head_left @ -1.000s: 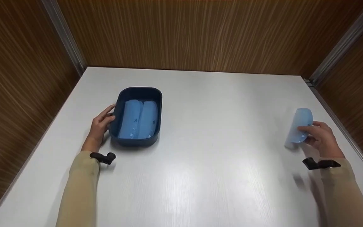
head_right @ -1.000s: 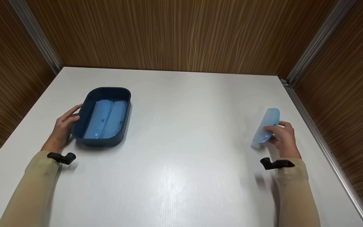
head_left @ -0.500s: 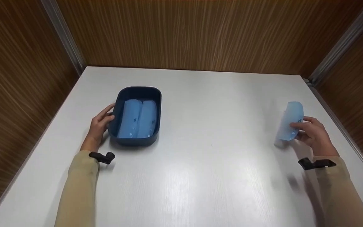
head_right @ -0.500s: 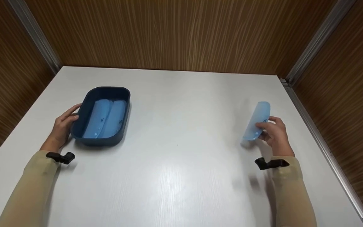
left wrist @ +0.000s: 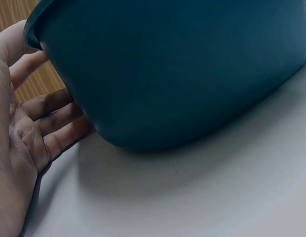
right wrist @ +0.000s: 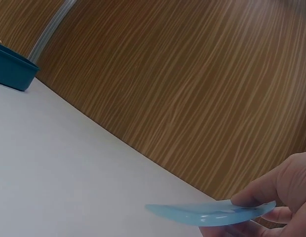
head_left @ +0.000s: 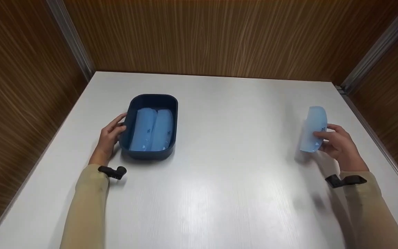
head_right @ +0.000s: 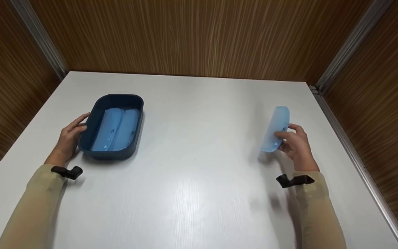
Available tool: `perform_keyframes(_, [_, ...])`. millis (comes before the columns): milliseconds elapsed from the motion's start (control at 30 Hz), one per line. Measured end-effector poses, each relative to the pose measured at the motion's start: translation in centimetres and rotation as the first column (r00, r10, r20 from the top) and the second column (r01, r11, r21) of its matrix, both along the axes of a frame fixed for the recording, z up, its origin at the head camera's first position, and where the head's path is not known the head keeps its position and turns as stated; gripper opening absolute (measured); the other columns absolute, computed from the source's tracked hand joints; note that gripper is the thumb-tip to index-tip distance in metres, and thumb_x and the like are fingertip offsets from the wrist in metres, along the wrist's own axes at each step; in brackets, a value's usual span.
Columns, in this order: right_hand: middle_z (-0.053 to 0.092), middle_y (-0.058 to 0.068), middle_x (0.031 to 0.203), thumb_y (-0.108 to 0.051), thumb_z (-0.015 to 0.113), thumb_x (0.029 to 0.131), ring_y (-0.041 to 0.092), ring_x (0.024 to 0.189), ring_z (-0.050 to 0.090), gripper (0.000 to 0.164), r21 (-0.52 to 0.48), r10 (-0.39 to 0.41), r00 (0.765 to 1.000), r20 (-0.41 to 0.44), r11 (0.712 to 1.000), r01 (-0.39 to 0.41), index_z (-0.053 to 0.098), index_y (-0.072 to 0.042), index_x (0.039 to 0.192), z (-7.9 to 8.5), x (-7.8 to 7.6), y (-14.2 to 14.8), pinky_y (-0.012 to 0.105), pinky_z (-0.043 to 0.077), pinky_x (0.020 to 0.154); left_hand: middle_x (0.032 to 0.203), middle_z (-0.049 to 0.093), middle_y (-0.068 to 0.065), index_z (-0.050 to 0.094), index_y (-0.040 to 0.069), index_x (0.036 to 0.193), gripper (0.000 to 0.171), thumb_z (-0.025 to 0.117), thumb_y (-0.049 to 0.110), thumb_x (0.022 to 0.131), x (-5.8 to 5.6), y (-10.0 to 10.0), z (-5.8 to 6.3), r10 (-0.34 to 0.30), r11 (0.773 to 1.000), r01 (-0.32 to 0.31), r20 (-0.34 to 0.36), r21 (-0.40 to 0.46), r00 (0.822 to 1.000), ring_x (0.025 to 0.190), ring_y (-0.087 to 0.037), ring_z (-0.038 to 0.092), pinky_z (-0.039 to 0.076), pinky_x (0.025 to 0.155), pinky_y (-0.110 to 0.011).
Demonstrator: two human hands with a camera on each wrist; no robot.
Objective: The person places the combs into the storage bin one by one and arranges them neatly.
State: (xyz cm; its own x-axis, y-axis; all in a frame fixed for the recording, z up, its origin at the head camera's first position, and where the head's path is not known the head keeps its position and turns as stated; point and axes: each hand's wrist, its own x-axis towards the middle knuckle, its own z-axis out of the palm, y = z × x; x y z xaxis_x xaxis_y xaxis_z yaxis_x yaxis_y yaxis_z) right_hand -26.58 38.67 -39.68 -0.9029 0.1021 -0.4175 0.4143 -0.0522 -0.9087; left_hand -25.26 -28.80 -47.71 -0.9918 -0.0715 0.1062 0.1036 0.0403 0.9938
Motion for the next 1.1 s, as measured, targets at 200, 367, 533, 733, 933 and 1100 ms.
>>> perform_keyframes(200, [-0.004,0.014,0.154,-0.008,0.072,0.081,0.035,0.135,0.015,0.073,-0.026,0.029,1.0,-0.011,0.999,-0.03,0.026,-0.026,0.135,0.1,0.1,-0.6,0.026,0.047,0.069,0.131,0.046,-0.026,0.04,0.012,0.142,0.048,0.049,0.013,0.095,1.1,0.4,1.1,-0.018,1.0,0.018,0.014,-0.01,1.0,0.112,-0.028,0.049,0.041,0.083,-0.03])
perform_keyframes(367, [-0.004,0.015,0.153,-0.012,0.072,0.081,0.035,0.133,0.016,0.078,-0.008,0.055,0.998,-0.008,0.998,-0.055,0.022,-0.026,0.139,0.4,0.1,-1.2,0.026,0.047,0.07,0.129,0.046,-0.028,0.04,0.009,0.142,0.048,0.048,0.012,0.095,1.7,0.8,2.0,-0.023,1.0,0.023,0.006,-0.015,1.0,0.112,-0.03,0.048,0.042,0.083,-0.03])
perform_keyframes(533, [-0.004,0.015,0.154,-0.013,0.071,0.083,0.036,0.133,0.017,0.076,-0.019,0.071,0.997,-0.008,0.997,-0.071,0.021,-0.025,0.139,0.6,0.0,-2.1,0.038,0.04,0.092,0.127,0.049,-0.027,0.042,0.012,0.141,0.047,0.05,0.012,0.095,0.9,0.4,1.1,-0.021,1.0,0.021,-0.002,-0.001,1.0,0.109,-0.027,0.05,0.042,0.082,-0.03])
perform_keyframes(733, [-0.002,0.015,0.153,-0.013,0.069,0.085,0.033,0.13,0.021,0.074,-0.053,0.067,0.998,-0.013,0.996,-0.068,0.02,-0.023,0.14,0.6,0.0,-3.3,0.035,0.045,0.085,0.126,0.051,-0.022,0.045,0.018,0.14,0.046,0.052,0.016,0.094,0.1,0.0,-0.1,-0.017,1.0,0.017,-0.011,0.006,1.0,0.108,-0.022,0.052,0.042,0.084,-0.029])
perform_keyframes(933, [0.002,0.017,0.153,-0.014,0.069,0.085,0.03,0.122,0.034,0.072,-0.062,0.013,1.0,-0.024,0.998,-0.015,0.021,-0.022,0.139,0.4,-0.1,-4.3,0.03,0.049,0.073,0.127,0.05,-0.023,0.045,0.02,0.14,0.046,0.053,0.019,0.094,0.2,-0.1,-0.3,-0.019,1.0,0.019,-0.021,0.006,1.0,0.107,-0.027,0.053,0.043,0.083,-0.03])
perform_keyframes(1100, [0.003,0.012,0.154,-0.014,0.067,0.086,0.03,0.128,0.028,0.074,-0.115,-0.031,0.999,-0.012,0.993,0.03,0.019,-0.023,0.141,0.4,-0.4,-5.4,0.036,0.046,0.085,0.129,0.049,-0.025,0.043,0.018,0.141,0.047,0.052,0.017,0.095,0.3,0.0,0.2,-0.023,1.0,0.023,-0.012,-0.009,1.0,0.11,-0.03,0.051,0.044,0.083,-0.029])
